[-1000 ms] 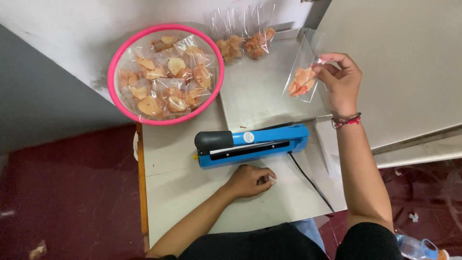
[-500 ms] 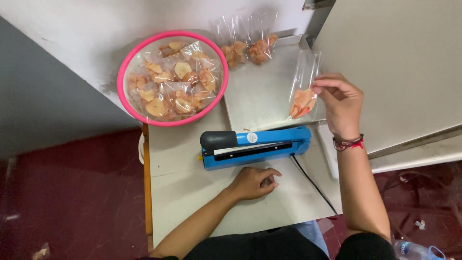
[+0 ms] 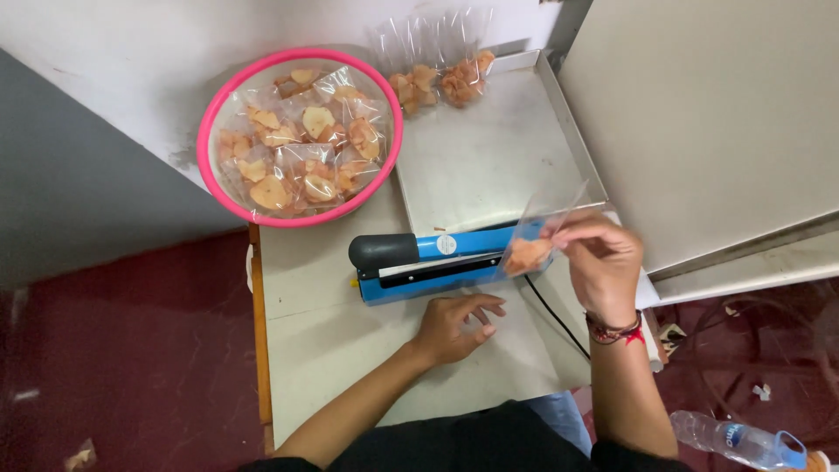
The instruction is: Sealing small plastic bags containing snacks using a manual impulse sealer on a tabletop.
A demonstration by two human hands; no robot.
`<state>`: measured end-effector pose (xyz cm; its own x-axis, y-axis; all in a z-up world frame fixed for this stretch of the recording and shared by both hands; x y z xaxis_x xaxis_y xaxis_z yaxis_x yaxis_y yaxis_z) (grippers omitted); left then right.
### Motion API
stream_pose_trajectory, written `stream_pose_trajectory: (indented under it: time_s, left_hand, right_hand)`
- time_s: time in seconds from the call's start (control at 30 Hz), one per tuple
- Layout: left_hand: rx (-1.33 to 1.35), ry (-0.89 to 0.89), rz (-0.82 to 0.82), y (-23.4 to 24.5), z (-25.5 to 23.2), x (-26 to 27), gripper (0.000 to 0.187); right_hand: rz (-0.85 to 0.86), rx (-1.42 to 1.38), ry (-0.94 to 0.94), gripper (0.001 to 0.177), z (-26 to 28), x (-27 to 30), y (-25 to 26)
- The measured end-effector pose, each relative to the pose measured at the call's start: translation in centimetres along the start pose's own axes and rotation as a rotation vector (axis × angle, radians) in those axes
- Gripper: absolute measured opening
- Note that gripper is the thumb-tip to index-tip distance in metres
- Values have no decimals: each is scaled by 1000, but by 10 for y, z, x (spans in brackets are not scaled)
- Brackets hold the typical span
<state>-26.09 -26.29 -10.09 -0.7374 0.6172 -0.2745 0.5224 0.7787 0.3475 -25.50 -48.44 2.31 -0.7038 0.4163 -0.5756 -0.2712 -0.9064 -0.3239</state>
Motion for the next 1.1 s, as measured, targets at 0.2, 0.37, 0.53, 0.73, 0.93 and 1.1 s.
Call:
stream_pose_trajectory:
  time_s: [0.2, 0.37, 0.53, 0.73, 0.93, 1.1]
  left_hand:
    - [-18, 67, 6, 0, 8, 2, 77]
    - [130, 167, 41, 2, -28, 6, 71]
    - [102, 248, 10, -16, 1, 18, 52]
    - [87, 299, -24, -13, 4, 19, 52]
    - [48, 278, -122, 4, -25, 13, 46]
    - [102, 286, -157, 2, -11, 14, 52]
  right_hand:
    - [267, 45, -147, 15, -2, 36, -9]
    - [377, 132, -489, 15, -24, 71, -18]
    - [422, 179, -568, 15, -41, 81, -10]
    - [441, 209, -616, 11, -49, 84, -9]
    - [439, 220, -628, 15, -57, 85, -10]
    - [410, 244, -635, 17, -57, 86, -9]
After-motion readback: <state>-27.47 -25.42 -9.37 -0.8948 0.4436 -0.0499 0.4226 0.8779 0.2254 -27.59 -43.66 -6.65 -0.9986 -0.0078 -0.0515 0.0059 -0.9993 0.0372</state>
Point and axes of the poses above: each hand's wrist, its own x-axis away from the middle knuckle, its own y-axis out of the back of the hand, z = x × y, the point moved 6 cm from there along -x, towards the middle knuckle, and after that the axes turned 8 degrees about y, right-handed, at the moved point
